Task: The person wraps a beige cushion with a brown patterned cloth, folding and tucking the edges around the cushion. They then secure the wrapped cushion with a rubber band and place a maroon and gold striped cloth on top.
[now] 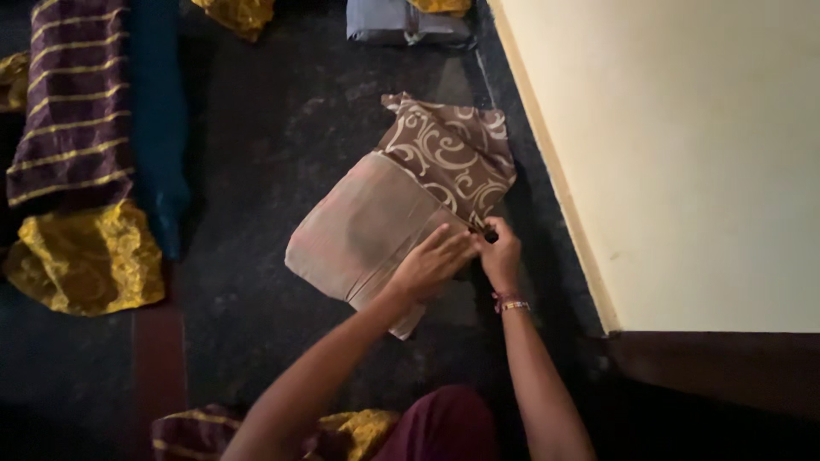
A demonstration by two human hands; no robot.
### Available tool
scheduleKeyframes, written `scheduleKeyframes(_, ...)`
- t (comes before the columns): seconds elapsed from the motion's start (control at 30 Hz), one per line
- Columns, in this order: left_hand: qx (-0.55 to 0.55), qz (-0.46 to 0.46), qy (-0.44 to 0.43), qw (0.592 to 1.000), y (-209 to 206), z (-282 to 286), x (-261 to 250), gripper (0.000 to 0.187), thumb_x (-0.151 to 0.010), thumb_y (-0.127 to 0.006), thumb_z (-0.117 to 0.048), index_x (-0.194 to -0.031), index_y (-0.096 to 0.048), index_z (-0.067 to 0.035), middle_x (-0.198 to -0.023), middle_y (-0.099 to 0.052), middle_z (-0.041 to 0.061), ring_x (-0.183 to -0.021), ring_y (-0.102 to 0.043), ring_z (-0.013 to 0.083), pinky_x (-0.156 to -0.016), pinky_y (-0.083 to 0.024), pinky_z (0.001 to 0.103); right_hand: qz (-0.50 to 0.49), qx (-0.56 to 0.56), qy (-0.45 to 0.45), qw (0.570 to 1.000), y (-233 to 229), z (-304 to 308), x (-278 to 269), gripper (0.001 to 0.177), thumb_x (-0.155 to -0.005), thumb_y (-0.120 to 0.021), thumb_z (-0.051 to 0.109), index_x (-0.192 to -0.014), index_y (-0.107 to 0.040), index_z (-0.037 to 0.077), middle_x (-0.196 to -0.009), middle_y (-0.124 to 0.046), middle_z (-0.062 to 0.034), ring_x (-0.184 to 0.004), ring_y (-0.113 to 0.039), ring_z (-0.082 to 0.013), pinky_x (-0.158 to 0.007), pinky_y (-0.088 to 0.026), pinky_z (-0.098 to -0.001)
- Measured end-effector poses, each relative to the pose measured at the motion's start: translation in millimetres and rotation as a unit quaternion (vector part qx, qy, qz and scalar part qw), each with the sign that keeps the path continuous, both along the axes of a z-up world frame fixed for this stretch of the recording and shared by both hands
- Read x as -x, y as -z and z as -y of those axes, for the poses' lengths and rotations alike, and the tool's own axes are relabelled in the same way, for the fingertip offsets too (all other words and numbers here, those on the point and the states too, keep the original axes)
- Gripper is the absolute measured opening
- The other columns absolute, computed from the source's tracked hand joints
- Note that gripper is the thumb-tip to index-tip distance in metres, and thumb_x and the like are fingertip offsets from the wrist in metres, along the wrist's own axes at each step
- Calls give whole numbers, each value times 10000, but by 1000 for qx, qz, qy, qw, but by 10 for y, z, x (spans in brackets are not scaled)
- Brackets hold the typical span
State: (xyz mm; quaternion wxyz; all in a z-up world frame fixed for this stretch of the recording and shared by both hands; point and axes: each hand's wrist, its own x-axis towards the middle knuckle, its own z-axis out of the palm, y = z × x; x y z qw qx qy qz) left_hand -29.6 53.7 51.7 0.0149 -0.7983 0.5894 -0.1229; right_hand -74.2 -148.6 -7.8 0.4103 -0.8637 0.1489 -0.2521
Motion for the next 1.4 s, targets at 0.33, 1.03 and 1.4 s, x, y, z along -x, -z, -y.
scheduleKeyframes(0.33,4,167,-162,973,428,318,20,538,-935,-515,-228,-1418,-638,-23,-1614,-446,116,-1541,-279,319,-1101,-329,765,-81,5,18,997,-494,-266,13,182,-860,-762,124,-984,-667,30,-872,-748,-186,-854,-759,-352,-679,-566,-414)
scheduleKeyframes(1.03,47,-240,-204,948,-196,-488,-1714,528,-936,-613,-196,-1461,-559,-222,-1522,-492,171,-1360,-518,353,-1082,-447,488,49,88,26,994,-407,-405,96,211,-906,-693,129,-1097,-686,40,-1081,-622,-147,-1033,-607,-309,-905,-495,-435)
scheduleKeyframes(1.4,42,-149,-181,971,14,-386,-2020,195,-881,-652,-265,-1060,-670,-189,-1197,-664,69,-1147,-661,267,-944,-526,452,-75,205,-222,950,-1128,-2130,279,673,-756,-820,291,-1354,-577,100,-1516,-373,-347,-1414,-295,-579,-1090,-270,-671)
